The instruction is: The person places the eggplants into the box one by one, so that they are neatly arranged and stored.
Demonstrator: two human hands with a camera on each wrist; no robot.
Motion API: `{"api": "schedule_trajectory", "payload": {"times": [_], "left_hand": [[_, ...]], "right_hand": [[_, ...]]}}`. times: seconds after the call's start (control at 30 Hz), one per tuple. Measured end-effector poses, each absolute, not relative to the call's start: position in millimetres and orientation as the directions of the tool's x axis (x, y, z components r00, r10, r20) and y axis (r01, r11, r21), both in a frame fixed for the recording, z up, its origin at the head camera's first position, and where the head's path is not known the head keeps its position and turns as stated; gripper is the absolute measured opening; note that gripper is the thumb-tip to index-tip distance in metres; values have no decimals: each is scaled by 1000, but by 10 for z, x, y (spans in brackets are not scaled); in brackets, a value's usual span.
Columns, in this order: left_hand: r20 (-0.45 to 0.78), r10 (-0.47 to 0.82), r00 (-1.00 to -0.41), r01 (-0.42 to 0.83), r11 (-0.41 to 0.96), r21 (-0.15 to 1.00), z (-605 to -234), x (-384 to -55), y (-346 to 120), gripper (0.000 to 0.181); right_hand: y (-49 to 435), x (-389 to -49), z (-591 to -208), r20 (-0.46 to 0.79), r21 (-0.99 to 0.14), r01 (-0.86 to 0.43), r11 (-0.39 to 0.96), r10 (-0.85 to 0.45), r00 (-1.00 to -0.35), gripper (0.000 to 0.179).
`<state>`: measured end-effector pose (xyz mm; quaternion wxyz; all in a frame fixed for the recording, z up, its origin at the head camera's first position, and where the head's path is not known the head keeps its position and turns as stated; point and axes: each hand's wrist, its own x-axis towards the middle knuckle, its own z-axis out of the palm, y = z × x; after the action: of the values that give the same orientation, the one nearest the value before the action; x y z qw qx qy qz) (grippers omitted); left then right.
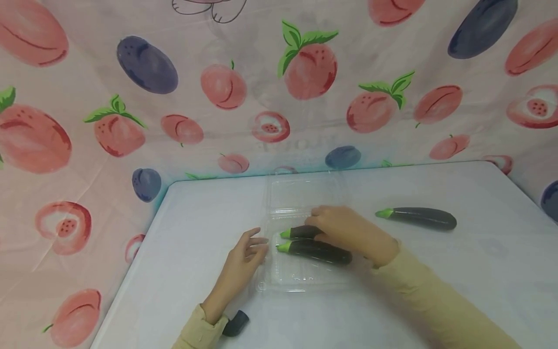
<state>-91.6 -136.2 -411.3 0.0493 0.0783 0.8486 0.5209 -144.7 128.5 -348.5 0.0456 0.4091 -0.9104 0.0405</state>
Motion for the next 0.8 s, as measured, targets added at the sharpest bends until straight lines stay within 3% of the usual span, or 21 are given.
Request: {"api": "schedule_trajectory", "payload": {"times": [0.8], "left_hand": [[-21,183,-983,66,455,888,-4119,-923,-1363,52]], "right_hand": [[1592,-1404,-3451,67,-61,-673,737,-670,-740,33]]}}
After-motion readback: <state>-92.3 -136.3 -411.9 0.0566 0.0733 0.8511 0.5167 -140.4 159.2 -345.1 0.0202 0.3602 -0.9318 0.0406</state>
